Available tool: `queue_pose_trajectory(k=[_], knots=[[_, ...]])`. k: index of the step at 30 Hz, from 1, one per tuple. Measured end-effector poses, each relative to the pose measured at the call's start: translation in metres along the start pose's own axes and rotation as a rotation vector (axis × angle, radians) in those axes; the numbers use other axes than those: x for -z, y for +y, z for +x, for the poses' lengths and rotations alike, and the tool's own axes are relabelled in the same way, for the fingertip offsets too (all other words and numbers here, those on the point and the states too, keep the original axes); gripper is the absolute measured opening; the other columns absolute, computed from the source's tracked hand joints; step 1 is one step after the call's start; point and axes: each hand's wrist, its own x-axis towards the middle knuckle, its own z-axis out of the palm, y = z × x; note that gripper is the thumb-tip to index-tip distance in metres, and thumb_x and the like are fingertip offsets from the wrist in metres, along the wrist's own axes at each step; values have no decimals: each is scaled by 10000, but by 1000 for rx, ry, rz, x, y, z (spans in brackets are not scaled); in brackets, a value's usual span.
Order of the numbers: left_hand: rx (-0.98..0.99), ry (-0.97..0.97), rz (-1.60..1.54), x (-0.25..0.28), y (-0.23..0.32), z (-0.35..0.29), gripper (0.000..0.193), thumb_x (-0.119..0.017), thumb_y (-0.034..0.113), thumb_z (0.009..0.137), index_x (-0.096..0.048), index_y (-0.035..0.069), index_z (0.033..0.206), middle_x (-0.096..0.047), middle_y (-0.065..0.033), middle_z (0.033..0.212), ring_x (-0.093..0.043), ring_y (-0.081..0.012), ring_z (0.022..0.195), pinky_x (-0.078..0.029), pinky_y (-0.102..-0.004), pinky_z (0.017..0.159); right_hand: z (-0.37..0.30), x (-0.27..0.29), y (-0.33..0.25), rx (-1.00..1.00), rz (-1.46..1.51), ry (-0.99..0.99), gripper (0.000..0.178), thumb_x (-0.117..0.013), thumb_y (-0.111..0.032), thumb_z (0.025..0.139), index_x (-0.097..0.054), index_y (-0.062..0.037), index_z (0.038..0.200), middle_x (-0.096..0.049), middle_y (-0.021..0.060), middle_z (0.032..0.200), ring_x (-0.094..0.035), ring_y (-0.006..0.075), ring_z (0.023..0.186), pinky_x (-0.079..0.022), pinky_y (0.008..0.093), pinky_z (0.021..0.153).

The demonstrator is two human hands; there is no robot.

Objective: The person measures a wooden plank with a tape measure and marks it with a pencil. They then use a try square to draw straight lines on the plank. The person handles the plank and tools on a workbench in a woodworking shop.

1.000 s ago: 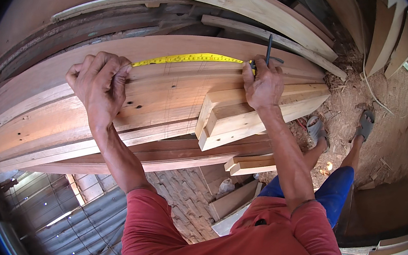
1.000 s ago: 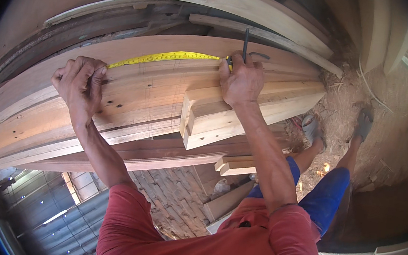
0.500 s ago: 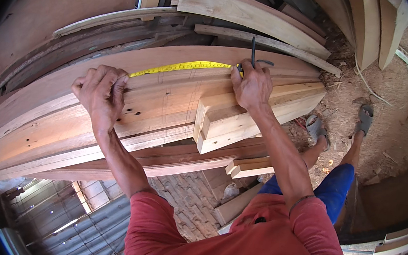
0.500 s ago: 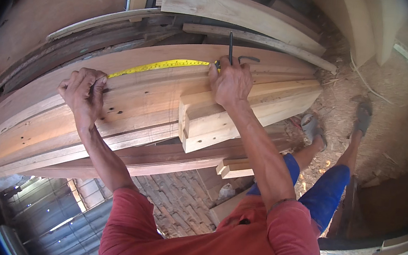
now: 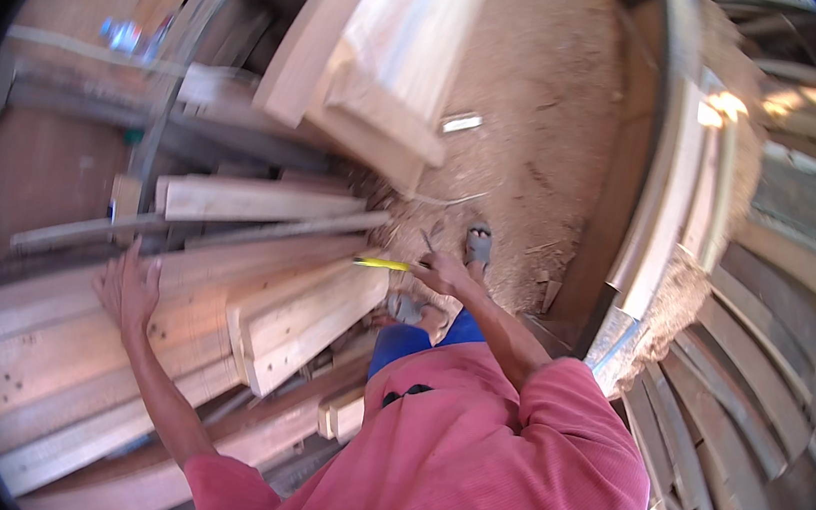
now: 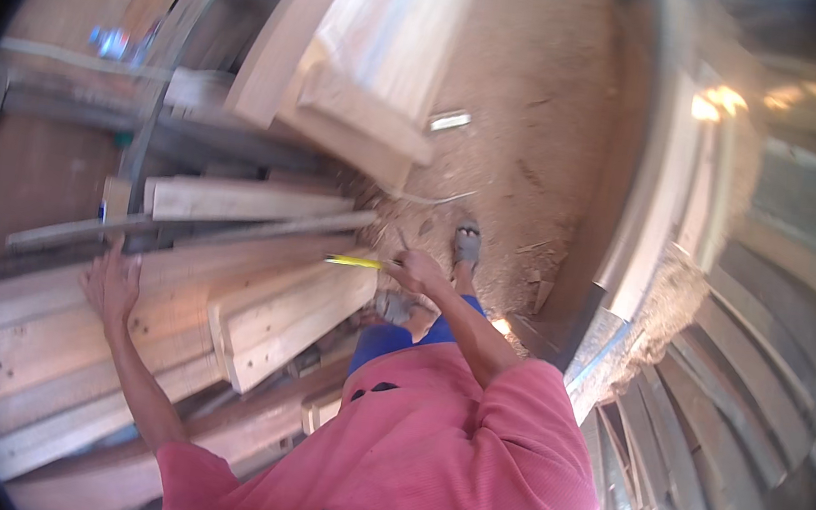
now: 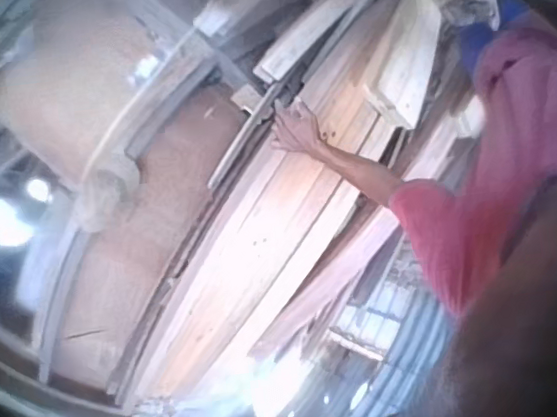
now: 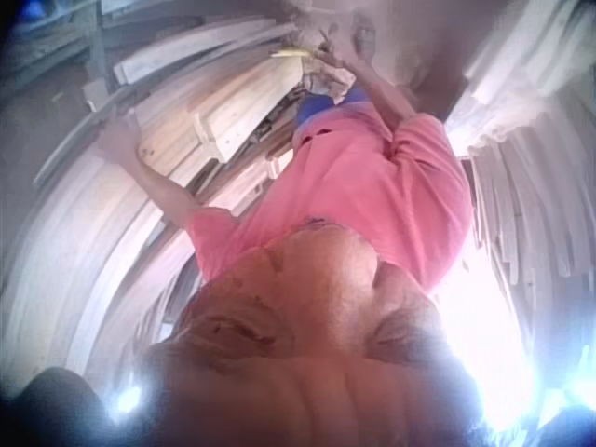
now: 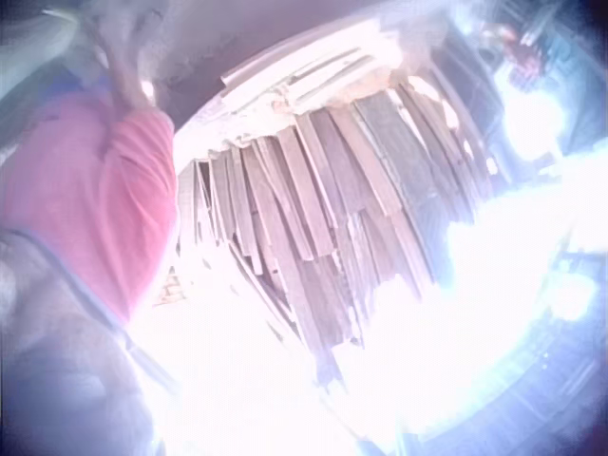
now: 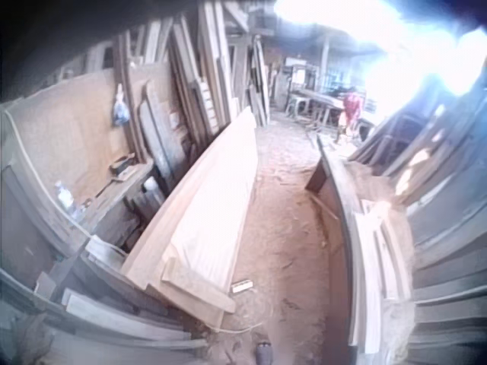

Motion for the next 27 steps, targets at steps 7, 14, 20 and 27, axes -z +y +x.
queue_pose_trajectory(k=[7, 14, 20, 27], knots=[[95, 82, -137, -4, 4, 8, 468, -729, 464, 1007, -741, 227, 1411, -797, 1, 1202, -681, -238, 1181, -362, -481, 1103, -150, 110, 196, -473, 434, 671, 529, -720, -518, 1013, -814, -7, 1115, -802, 217, 1052, -765, 357, 982, -576, 481, 886], [-98, 234, -644, -93, 136, 14, 350, -781, 245, 982, -784, 111, 1305, -766, -143, 1250, -702, -352, 1205, -541, -502, 1042, -295, 117, 337, -890, 408, 1114, 438, -691, -386, 1044, -781, 42, 1071, -778, 209, 1008, -714, 324, 899, -570, 461, 867], [-521, -780, -916, -127, 416, -94, 395, -766, 189, 1011, -723, 71, 1386, -780, -126, 1230, -743, -230, 1027, -599, -365, 939, -350, 70, 434, -1418, 525, 894, 715, -672, -517, 935, -746, 126, 1239, -726, 371, 1297, -694, 500, 1254, -529, 542, 1099], [-966, -1209, -910, -38, 586, -141, 525, -708, 292, 1066, -637, 36, 1519, -708, -170, 1484, -697, -319, 1340, -523, -420, 1172, -329, 42, 447, -1460, 664, 839, 672, -788, -386, 885, -716, 163, 1265, -721, 382, 1302, -714, 530, 1201, -562, 549, 1053]])
